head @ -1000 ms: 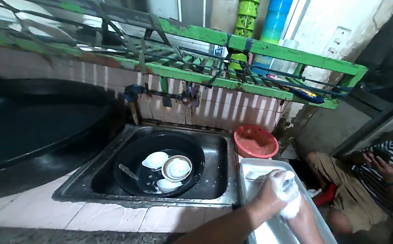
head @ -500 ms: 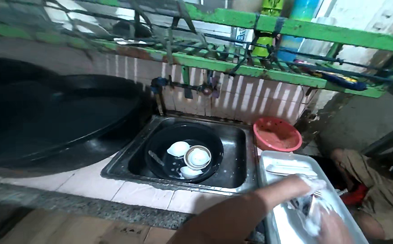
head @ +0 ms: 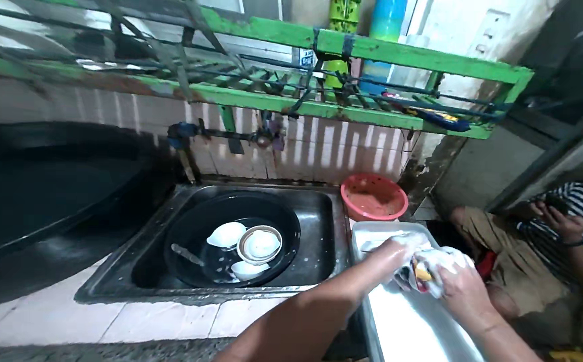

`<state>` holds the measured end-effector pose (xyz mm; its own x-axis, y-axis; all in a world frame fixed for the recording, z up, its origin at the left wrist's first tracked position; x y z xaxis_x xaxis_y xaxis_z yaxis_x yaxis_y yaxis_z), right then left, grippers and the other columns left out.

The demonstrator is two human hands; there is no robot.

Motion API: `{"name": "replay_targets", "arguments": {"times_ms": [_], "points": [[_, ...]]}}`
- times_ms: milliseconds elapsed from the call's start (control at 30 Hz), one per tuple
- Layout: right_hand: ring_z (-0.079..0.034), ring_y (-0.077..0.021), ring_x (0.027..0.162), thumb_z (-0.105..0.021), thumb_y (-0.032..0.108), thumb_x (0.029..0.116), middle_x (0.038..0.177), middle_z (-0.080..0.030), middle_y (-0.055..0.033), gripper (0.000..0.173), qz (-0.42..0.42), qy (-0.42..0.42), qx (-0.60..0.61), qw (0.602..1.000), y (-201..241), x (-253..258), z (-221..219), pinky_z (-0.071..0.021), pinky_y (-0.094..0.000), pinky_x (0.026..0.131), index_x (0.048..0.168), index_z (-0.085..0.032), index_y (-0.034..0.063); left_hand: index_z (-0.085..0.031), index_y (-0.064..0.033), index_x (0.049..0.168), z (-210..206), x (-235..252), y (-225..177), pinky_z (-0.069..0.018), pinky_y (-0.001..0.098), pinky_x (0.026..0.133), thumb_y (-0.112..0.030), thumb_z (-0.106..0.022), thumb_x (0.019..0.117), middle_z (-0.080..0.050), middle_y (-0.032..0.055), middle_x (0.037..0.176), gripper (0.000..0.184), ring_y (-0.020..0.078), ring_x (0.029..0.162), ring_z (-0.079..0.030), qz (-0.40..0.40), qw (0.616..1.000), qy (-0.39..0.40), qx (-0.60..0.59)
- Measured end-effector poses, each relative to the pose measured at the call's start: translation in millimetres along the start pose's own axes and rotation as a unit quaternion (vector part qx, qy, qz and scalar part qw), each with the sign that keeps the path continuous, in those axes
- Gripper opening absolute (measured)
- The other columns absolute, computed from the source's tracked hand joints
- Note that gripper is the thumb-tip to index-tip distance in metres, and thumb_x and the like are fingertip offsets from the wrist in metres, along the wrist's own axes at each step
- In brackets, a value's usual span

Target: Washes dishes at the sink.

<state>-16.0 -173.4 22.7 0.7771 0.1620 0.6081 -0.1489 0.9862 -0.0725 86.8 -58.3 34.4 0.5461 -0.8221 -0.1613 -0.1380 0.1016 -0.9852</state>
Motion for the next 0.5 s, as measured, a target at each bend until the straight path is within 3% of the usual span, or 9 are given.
{"name": "replay_targets", "arguments": {"times_ms": [100,167,200,267,300,333,400,433,500], "points": [[-0.071,-0.0413,0.099,-0.064,0.009,0.0864,0.102,-0.071,-0.0274,0.033,-0.254,0.006,0.147,0.956,30.9,-2.4,-12.6,-0.0557,-0.0584,0.086,0.110,-0.068,-0.0131,-0.072,-0.0017,0.114,-2.4,2.9,-2.3,-0.0523,0.0473,0.091,-0.024,-0.054,0.1049,-0.071,0.0153,0.108,0.030,0.0243,0.101,-0.066,-0.168,0.970,-0.099,0.142],[-0.068,-0.0218,0.094,-0.057,0.006,0.0959,0.105,-0.069,-0.0182,0.035,-0.455,0.023,0.332,0.826,41.0,-1.3,-18.7,-0.0562,-0.0409,0.086,0.128,-0.059,-0.0096,-0.074,-0.0056,0.119,-1.6,2.3,12.8,-0.0524,0.0444,0.102,-0.023,-0.064,0.0983,-0.071,0.0121,0.120,0.029,0.0224,0.114,-0.066,-0.244,0.935,-0.148,0.212],[-0.064,-0.0125,0.079,-0.050,0.007,0.1026,0.095,-0.066,-0.0094,0.029,-0.526,0.027,0.414,0.742,45.4,1.0,-18.2,-0.0564,-0.0318,0.071,0.129,-0.057,-0.0036,-0.074,-0.0054,0.120,-0.1,-0.1,22.3,-0.0522,0.0427,0.103,-0.022,-0.067,0.0951,-0.070,0.0126,0.123,0.031,0.0222,0.117,-0.065,-0.282,0.915,-0.174,0.229],[-0.061,-0.0084,0.060,-0.035,0.010,0.1092,0.075,-0.062,-0.0021,0.021,-0.588,0.005,0.559,0.584,51.6,5.6,-14.4,-0.0544,-0.0258,0.053,0.113,-0.055,0.0032,-0.071,-0.0020,0.123,7.8,-4.9,41.0,-0.0510,0.0400,0.106,-0.018,-0.068,0.0947,-0.065,0.0153,0.131,0.033,0.0228,0.121,-0.063,-0.299,0.912,-0.203,0.192],[-0.061,-0.0096,0.058,-0.031,0.011,0.1100,0.071,-0.062,-0.0026,0.024,-0.596,-0.006,0.600,0.534,53.0,7.6,-11.5,-0.0548,-0.0263,0.051,0.107,-0.054,0.0037,-0.070,-0.0002,0.125,14.8,-7.7,46.3,-0.0502,0.0405,0.106,-0.015,-0.066,0.0964,-0.064,0.0167,0.132,0.033,0.0243,0.122,-0.062,-0.283,0.920,-0.223,0.156],[-0.062,-0.0097,0.060,-0.029,0.010,0.1100,0.073,-0.062,-0.0029,0.026,-0.598,-0.001,0.604,0.527,52.8,8.4,-6.7,-0.0556,-0.0266,0.053,0.107,-0.054,0.0036,-0.067,-0.0004,0.131,25.6,-11.8,51.0,-0.0504,0.0415,0.105,-0.014,-0.061,0.1000,-0.064,0.0172,0.133,0.034,0.0255,0.122,-0.062,-0.247,0.930,-0.250,0.111],[-0.061,-0.0110,0.074,-0.039,0.006,0.1064,0.092,-0.062,-0.0062,0.025,-0.574,0.061,0.522,0.628,42.8,-3.1,-0.1,-0.0547,-0.0299,0.065,0.127,-0.053,0.0008,-0.054,-0.0131,0.147,64.4,-23.2,69.4,-0.0511,0.0454,0.098,-0.027,-0.046,0.1086,-0.061,0.0124,0.139,0.042,0.0243,0.118,-0.061,-0.129,0.940,-0.315,-0.003],[-0.063,-0.0132,0.081,-0.052,0.007,0.1004,0.102,-0.065,-0.0100,0.036,-0.540,0.089,0.468,0.694,25.9,-23.8,-8.6,-0.0563,-0.0334,0.069,0.135,-0.053,-0.0005,-0.052,-0.0154,0.148,90.0,-31.3,79.2,-0.0496,0.0488,0.101,-0.033,-0.041,0.1108,-0.060,0.0116,0.140,0.043,0.0254,0.121,-0.060,-0.103,0.922,-0.369,-0.052],[-0.067,-0.0186,0.098,-0.070,0.022,0.0899,0.119,-0.066,-0.0153,0.061,-0.444,0.170,0.379,0.794,-5.9,-67.3,-21.8,-0.0590,-0.0412,0.082,0.142,-0.049,-0.0023,-0.056,-0.0057,0.138,152.9,-42.9,111.0,-0.0540,0.0487,0.095,-0.034,-0.036,0.1108,-0.064,0.0157,0.127,0.044,0.0262,0.112,-0.064,-0.136,0.835,-0.503,-0.177]]}}
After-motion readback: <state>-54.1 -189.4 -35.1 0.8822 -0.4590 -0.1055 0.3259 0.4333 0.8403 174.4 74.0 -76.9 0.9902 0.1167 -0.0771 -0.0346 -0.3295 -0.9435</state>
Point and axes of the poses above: each hand's wrist, its own x-axis towards the middle knuckle, its own z-axis out of the back of the hand, y = z × x, the point moved 4 cm from there along x, towards the middle knuckle
